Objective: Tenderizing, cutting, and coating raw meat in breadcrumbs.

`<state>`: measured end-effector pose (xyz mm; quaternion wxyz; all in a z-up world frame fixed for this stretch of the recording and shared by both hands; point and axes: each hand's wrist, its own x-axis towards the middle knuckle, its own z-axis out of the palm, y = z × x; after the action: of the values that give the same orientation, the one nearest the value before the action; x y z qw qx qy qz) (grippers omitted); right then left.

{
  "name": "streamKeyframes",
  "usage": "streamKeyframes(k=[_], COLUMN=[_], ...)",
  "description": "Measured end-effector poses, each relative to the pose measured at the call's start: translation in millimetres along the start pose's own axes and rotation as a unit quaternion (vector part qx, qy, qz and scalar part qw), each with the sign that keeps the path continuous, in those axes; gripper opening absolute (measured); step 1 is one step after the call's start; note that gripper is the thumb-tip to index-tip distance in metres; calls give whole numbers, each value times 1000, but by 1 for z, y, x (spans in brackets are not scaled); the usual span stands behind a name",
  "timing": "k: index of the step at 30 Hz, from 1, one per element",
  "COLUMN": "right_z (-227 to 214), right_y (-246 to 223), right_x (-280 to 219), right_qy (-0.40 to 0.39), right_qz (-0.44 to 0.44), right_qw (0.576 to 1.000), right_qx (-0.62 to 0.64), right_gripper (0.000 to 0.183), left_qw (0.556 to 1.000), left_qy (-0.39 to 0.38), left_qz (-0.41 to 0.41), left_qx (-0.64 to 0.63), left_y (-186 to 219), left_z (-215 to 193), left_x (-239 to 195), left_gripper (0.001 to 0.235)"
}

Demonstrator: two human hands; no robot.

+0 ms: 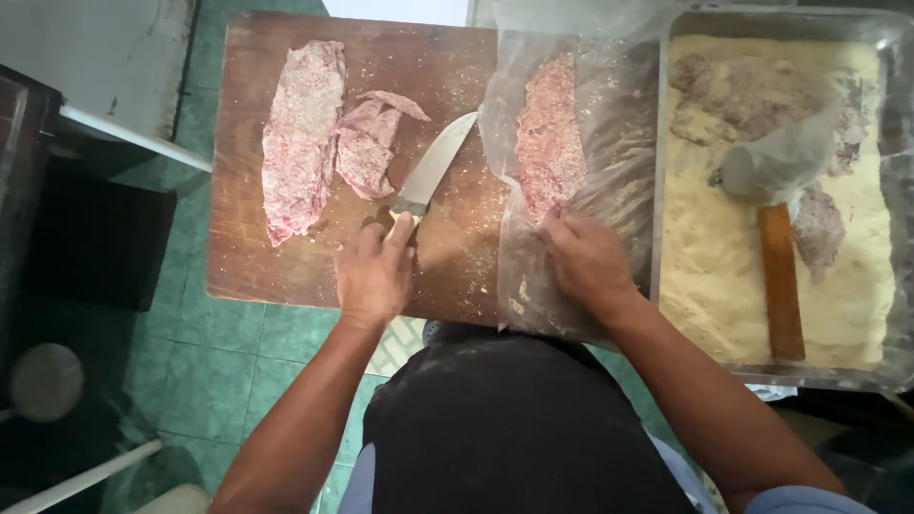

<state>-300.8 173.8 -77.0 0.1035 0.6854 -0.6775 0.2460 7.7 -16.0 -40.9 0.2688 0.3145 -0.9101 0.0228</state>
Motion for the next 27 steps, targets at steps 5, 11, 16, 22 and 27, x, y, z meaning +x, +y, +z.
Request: streamKeyframes(k=[5,11,16,22,27], right_z=[-10,-20,1,-21,-40], right_y=[-8,-7,1,-8,-15], right_x=[13,15,14,22,48], right_qy=[-10,-60,16,0,21], right_qz=[9,42,71,90,68], right_qw=[1000,997,997,996,996], right_qx=[-22,-17,-27,21,60], right_gripper=[36,25,15,15,21], left_qw=[1000,999,1000,1000,1000], left_qy=[14,33,10,-1,7], left_qz=[11,16,4,-4,2], left_qx=[-3,-5,-14,3,3], left_y=[-1,-1,-1,1,-1], left_z=[1,2,0,-4,1], left_x=[0,1,0,-1,-1], left_gripper=[48,49,46,47,47])
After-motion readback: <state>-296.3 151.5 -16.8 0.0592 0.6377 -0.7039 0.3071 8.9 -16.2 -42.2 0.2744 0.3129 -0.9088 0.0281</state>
